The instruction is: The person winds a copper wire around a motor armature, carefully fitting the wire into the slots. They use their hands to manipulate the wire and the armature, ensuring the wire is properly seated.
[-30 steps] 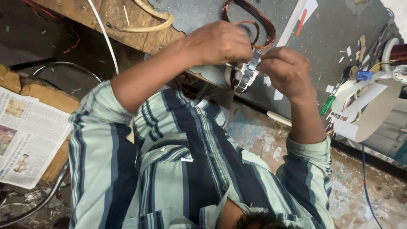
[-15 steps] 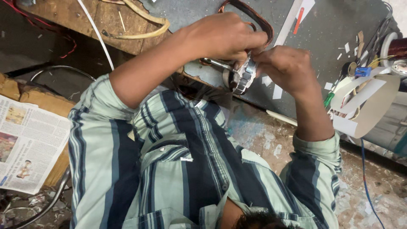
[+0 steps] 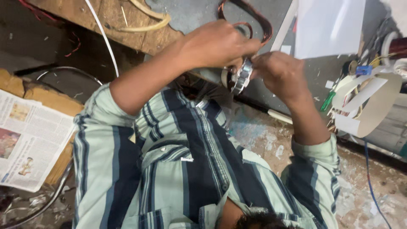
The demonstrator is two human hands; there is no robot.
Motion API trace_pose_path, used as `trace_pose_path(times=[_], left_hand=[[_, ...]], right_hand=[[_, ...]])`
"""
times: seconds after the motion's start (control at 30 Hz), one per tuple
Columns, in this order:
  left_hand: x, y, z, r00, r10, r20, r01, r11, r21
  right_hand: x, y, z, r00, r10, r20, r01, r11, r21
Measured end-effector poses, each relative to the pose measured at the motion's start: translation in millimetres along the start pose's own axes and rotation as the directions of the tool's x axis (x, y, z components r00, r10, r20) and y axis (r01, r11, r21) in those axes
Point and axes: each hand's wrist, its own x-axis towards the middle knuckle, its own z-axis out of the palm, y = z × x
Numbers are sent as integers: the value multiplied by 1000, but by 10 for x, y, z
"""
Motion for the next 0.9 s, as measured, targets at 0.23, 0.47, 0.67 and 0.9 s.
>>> trace_pose_path(times=[0.23, 0.47, 0.67, 0.9], left_hand=[[-209, 27, 38, 989, 59, -138, -48, 995, 84], [-525, 34, -84, 839, -293, -459, 362, 930, 69], [-281, 19, 273, 823, -416, -386, 539, 787, 300], [-342, 101, 183, 754, -569, -327, 596, 802, -20]], right_hand=[[-160, 80, 21, 999, 29, 37, -31, 998, 63], [-438, -226, 396, 965, 235, -115, -173, 903, 393], [-449, -173, 907, 933, 275, -233, -146, 880, 452], [-566, -59, 1193, 844, 296, -447, 89, 745, 661]])
